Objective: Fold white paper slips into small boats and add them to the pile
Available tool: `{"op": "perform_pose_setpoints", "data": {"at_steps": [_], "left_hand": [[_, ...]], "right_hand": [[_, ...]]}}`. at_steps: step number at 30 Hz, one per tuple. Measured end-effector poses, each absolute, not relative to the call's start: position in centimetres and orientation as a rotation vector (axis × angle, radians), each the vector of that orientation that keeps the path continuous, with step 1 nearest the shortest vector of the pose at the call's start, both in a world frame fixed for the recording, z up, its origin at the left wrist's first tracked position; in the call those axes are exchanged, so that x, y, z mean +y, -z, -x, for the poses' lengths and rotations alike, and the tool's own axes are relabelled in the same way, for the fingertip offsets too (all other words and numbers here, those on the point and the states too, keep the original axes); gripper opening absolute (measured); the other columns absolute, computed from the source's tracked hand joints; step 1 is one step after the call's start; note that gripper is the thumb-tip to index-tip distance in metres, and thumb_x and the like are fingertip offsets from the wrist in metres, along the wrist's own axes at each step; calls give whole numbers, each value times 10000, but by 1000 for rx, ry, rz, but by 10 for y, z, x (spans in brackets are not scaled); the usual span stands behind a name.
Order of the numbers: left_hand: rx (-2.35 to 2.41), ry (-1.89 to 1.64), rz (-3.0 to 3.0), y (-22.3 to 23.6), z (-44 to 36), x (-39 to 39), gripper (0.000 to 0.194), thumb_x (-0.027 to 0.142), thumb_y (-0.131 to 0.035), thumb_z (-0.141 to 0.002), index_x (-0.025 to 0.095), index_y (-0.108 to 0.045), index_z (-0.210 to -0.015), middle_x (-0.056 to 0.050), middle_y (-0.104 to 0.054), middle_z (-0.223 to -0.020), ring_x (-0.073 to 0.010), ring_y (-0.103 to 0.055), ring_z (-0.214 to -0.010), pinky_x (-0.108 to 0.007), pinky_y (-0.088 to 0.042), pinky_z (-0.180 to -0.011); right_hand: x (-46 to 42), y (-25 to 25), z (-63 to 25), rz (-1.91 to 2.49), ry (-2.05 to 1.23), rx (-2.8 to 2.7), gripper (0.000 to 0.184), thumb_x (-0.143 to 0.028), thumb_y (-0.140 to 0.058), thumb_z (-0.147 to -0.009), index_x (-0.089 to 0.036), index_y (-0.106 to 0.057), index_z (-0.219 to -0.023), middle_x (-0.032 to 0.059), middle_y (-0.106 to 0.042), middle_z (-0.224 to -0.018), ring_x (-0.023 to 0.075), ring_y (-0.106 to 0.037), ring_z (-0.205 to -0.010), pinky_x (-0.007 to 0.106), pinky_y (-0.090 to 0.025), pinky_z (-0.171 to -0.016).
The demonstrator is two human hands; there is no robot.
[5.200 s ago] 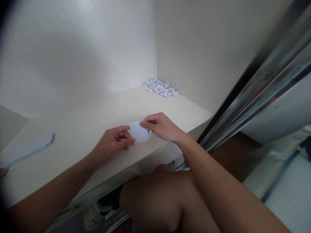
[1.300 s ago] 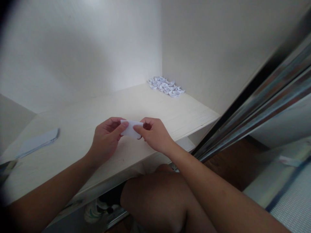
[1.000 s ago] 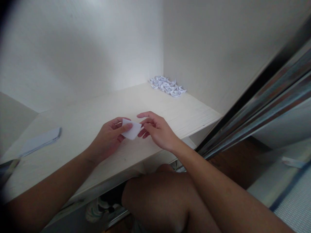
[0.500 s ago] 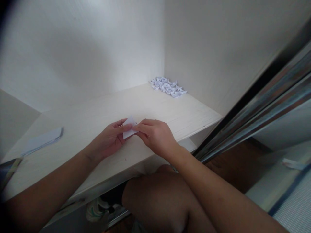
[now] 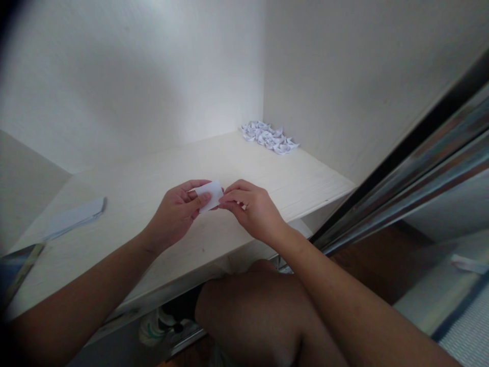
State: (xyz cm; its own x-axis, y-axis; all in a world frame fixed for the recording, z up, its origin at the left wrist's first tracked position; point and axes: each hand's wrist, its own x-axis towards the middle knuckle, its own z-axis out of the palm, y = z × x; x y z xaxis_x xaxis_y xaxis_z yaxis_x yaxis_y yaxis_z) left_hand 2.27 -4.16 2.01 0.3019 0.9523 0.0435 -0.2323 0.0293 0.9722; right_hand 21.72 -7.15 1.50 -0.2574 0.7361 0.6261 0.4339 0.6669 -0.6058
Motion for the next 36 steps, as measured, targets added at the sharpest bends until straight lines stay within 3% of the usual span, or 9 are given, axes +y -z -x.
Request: {"op": "perform_pose_setpoints", "data": {"at_steps": [4,9,14,20,25,29,36], "left_hand": [[824,-1089,-1352,-20,-21,-42,297,277,-843,-764,129,-730,-996,-62,-793,-823,-157,-712,-671,-295,-574,-690],[808,-1048,-1280,-19,-20,-41,286,267,-849,-756,127,-752,-986,-66,-791,-832,-133,-689,-677,-235,-518,-625],[809,-1001,-1241,-20,-22,-43,280,279,-860,-748,124,-757,-958,-65,-784,-813,-129,-683,-657,-250,-567,-631],[769,-1121,-1269,-21,-23,-47,226,349,-810,-822,169,-773,-952,-52,-778,-842,-166,-727,-731,-348,-652,-727],[789,-1221,-1471,-25,-24,-54,247,298,-853,-784,177,-777,-985,-61,-796,-918,-192,-759,-817,-344,-667,-768],[839,-1279,-1523,-26,-27,-59,213,233,-872,-755,179,-786,-942,-46,-801,-878,-182,-765,-764,-320,-670,-737],[889,-1325,-1566,-27,-30,-62,151,247,-853,-779,198,-805,-913,-41,-798,-874,-180,-762,-738,-340,-678,-732]], "right_hand": [[-75,-17,-212,945,-504,-1840,96,-200,-693,-922,-204,-773,-869,45,-713,-878,140,-644,-755,265,-510,-663],[-74,-16,-216,925,-526,-1859,124,-186,-692,-902,-229,-781,-977,35,-717,-886,140,-649,-735,278,-512,-668],[-71,-15,-221,904,-491,-1860,102,-247,-693,-926,-234,-795,-921,49,-724,-908,152,-662,-761,291,-503,-660],[-74,-21,-217,948,-653,-1769,77,-238,-713,-892,-216,-753,-829,33,-681,-899,127,-625,-729,265,-499,-634],[-77,-22,-211,1053,-823,-1590,137,-301,-737,-860,-195,-719,-775,40,-718,-850,138,-630,-721,278,-508,-647],[-79,-22,-206,1094,-1000,-1397,250,-415,-804,-788,-179,-722,-777,60,-758,-805,164,-662,-695,311,-528,-654],[-82,-25,-199,1125,-1006,-1286,311,-468,-852,-725,-185,-727,-748,65,-777,-758,189,-717,-683,305,-542,-613]]}}
